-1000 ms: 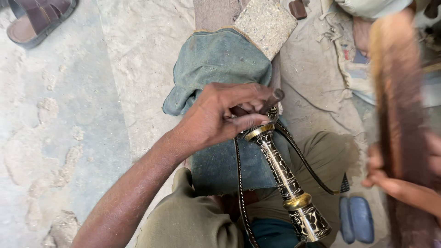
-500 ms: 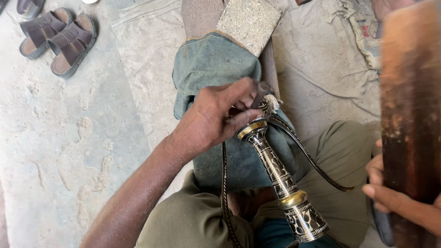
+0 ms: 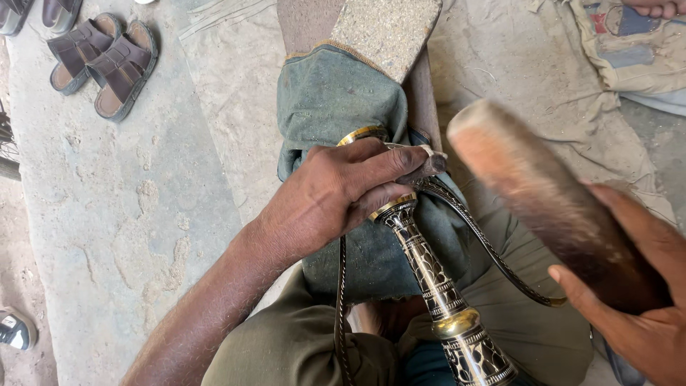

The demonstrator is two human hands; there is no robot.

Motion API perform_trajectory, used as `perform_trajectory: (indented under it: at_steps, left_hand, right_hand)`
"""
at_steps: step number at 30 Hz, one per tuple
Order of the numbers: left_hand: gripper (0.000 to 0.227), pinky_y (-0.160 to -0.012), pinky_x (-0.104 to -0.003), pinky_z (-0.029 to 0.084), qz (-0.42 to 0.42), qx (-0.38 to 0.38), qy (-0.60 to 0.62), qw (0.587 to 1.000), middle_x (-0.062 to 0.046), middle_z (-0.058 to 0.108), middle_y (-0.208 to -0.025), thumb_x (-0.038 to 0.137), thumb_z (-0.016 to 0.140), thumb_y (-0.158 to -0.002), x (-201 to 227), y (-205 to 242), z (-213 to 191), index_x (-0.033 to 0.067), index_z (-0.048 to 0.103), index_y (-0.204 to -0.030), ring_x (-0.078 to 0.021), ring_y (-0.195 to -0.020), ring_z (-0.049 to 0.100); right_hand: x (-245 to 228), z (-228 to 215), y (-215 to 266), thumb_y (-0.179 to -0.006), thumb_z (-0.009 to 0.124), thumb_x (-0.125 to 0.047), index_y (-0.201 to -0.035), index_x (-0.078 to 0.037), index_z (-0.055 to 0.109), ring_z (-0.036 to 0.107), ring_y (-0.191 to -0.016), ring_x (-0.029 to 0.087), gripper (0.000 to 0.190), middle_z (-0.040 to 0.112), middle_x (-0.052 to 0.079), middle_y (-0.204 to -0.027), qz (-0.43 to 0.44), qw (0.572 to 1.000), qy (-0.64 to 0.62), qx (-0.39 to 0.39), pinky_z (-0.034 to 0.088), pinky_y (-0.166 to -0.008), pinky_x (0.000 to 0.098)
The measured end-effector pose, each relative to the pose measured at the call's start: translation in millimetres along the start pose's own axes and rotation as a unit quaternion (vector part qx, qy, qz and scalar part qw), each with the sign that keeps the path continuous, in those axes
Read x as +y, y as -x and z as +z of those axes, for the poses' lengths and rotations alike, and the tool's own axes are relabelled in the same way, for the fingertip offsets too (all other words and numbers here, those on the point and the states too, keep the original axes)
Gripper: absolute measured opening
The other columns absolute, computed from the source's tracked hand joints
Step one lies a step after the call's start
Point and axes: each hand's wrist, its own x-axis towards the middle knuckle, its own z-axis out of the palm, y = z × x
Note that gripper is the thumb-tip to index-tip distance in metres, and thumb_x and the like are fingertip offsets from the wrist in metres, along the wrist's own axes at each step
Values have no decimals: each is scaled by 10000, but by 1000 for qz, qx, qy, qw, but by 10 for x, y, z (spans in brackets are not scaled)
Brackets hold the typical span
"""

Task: The person holds a decorative metal vessel on their lap and uses a chisel and wooden mallet to engrave patterns into the surface. They repeatedly strike the chisel to create detailed designs on the metal.

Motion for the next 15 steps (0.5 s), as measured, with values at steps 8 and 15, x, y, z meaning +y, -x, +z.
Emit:
perform_trajectory:
  at_steps: [8,15]
  left_hand:
    - [385,-730,-370,644,-7,4,10,1000,-72,731,-1061,302,655,-1024,-14,10,27,146,617,-1374,-221,-862,771]
    - [348,-797,-334,680,10,8,26,1000,-54,744,-1131,263,637,-1053,-31,-9,54,141,612,-1377,-198,-944,790]
  right_hand:
    - [43,27,-101,-801,722,-72,-1527,21,421,728,-1094,239,791,684,214,-1229,23,997,-74,-1,599,-954,364]
    - [265,30,-24,-841,750,-141,-1435,-30,525,737,-1063,254,645,687,166,-1187,16,998,-30,-50,626,-935,372]
